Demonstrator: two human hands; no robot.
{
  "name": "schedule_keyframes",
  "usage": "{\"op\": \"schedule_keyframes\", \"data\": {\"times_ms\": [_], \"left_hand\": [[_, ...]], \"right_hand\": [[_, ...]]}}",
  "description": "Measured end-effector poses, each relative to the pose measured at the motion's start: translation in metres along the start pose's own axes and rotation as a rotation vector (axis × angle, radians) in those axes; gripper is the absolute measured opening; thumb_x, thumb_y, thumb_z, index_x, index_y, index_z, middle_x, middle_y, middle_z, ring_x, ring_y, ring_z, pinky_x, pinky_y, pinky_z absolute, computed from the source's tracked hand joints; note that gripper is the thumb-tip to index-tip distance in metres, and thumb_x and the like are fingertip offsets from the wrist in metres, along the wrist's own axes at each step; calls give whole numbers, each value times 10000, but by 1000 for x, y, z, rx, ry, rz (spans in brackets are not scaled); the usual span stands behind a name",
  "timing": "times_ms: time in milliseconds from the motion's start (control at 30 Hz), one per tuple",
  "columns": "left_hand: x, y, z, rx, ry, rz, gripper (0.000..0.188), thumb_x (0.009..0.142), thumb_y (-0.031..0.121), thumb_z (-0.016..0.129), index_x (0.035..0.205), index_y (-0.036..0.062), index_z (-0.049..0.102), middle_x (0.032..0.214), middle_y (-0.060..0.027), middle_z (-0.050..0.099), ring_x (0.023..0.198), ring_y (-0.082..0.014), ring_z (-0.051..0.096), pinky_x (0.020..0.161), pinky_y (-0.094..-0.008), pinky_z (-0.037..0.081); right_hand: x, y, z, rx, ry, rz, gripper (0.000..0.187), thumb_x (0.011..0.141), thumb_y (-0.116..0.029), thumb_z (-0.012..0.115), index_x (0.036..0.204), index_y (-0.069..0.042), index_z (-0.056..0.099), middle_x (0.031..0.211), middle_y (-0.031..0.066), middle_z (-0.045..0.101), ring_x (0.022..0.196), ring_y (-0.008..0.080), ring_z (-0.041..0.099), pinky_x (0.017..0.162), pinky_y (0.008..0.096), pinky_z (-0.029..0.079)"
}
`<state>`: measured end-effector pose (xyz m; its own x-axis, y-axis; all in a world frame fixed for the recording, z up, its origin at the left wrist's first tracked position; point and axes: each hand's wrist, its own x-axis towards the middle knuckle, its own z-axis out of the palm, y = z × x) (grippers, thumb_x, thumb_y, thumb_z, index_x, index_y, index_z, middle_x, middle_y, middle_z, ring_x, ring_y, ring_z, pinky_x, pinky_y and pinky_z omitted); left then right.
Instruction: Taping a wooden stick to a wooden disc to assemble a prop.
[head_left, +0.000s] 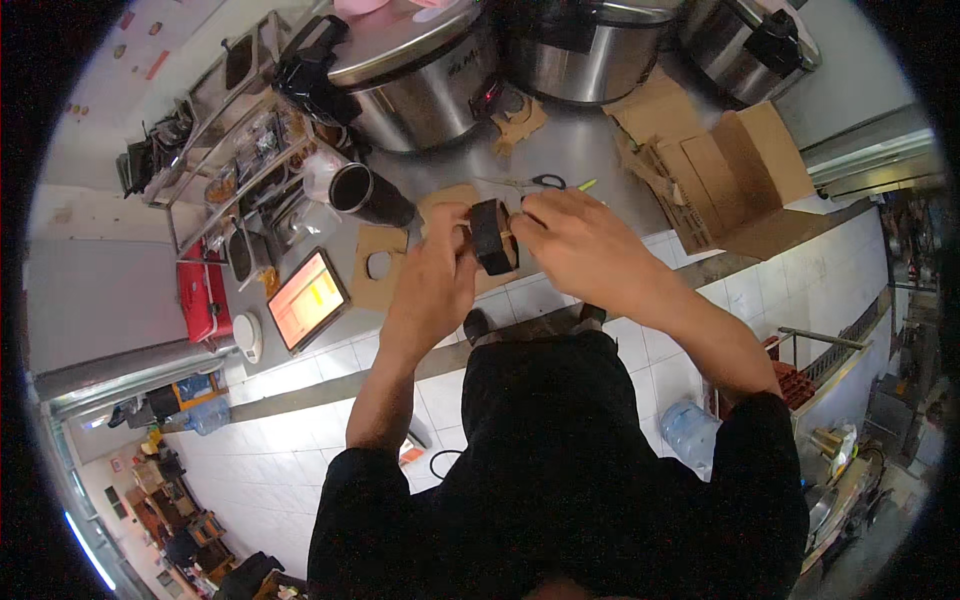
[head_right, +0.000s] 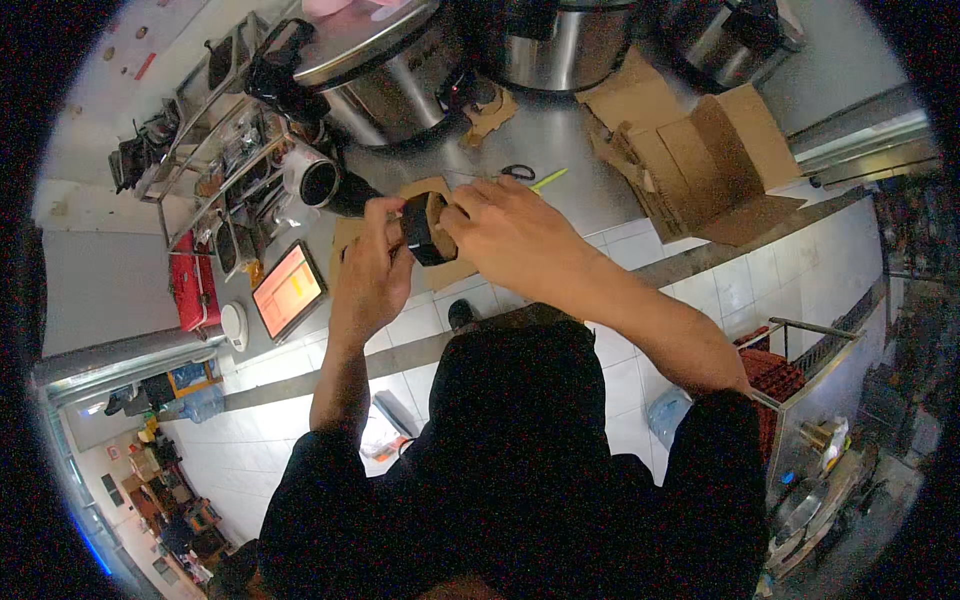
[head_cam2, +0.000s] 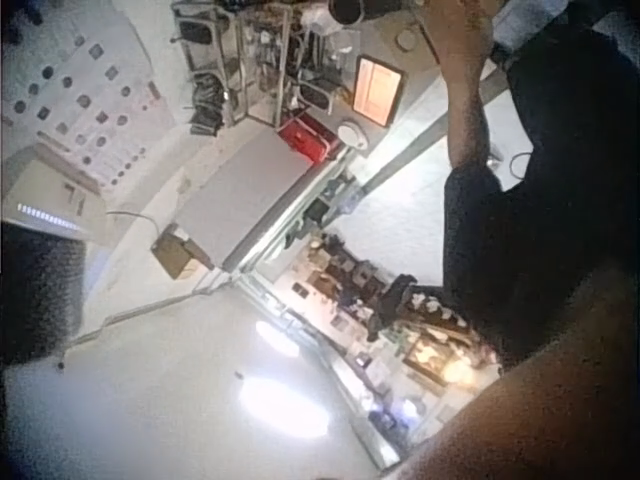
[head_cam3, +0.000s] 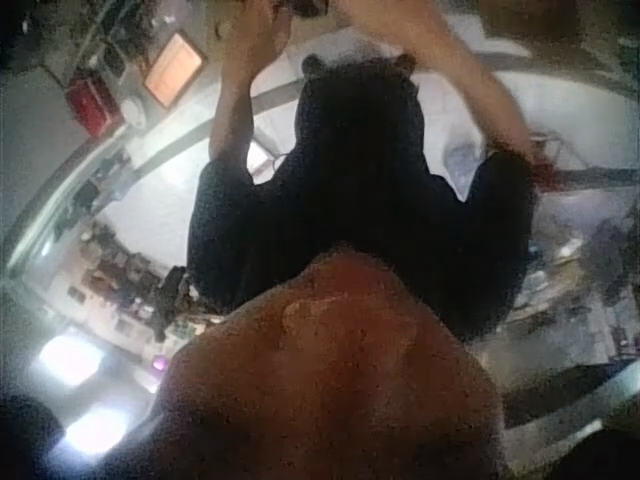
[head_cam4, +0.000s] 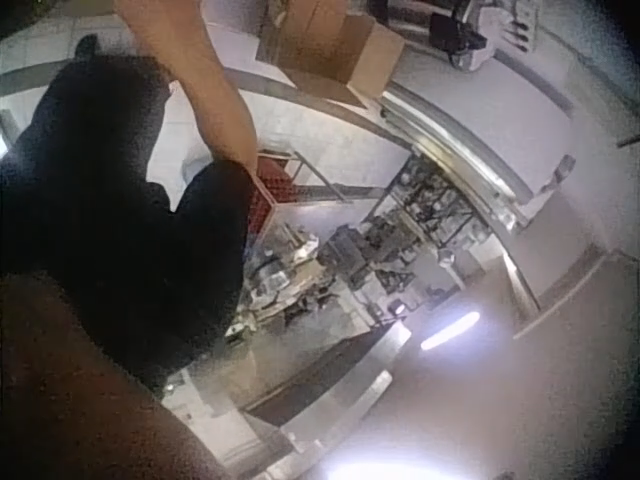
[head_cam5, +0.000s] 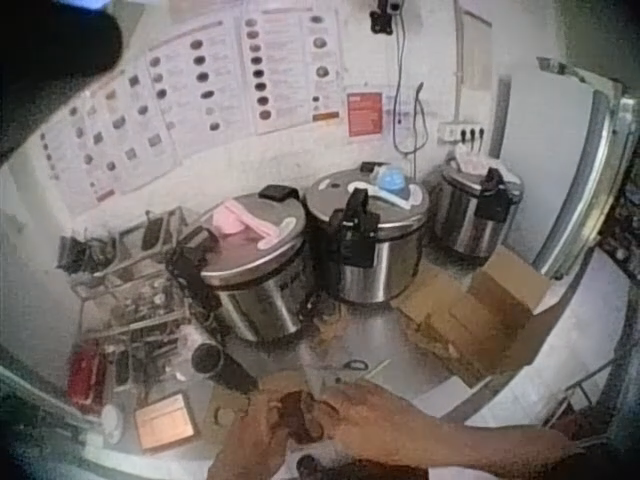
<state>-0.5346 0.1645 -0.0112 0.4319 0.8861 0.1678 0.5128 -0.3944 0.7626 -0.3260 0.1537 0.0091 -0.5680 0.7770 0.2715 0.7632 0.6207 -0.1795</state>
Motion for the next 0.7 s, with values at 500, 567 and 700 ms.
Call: {"op": "schedule_keyframes", "data": {"times_ms": [500, 567, 700], "left_hand": [[33, 15, 20, 430, 108, 141, 24, 818, 27, 519, 794, 31, 520, 718, -176, 581, 671, -394, 594, 588, -477, 458], [36, 13, 24, 396, 113, 146, 34, 829, 29, 518, 795, 27, 519, 712, -178, 580, 669, -397, 593, 587, -479, 458], [42, 3, 30, 329, 103, 155, 61, 852, 44, 524, 797, 18, 517, 716, -189, 585, 670, -408, 593, 580, -485, 457]], "right_hand": [[10, 25, 0, 351, -48, 282, 140, 812, -96, 584, 788, 40, 609, 814, 225, 639, 769, 425, 624, 735, 508, 499], [9, 26, 3, 339, -27, 332, 114, 797, -78, 593, 778, 34, 606, 818, 229, 640, 762, 428, 622, 733, 506, 498], [10, 29, 14, 309, 41, 357, 118, 802, -84, 595, 785, 32, 606, 817, 229, 638, 758, 433, 620, 723, 505, 499]]}}
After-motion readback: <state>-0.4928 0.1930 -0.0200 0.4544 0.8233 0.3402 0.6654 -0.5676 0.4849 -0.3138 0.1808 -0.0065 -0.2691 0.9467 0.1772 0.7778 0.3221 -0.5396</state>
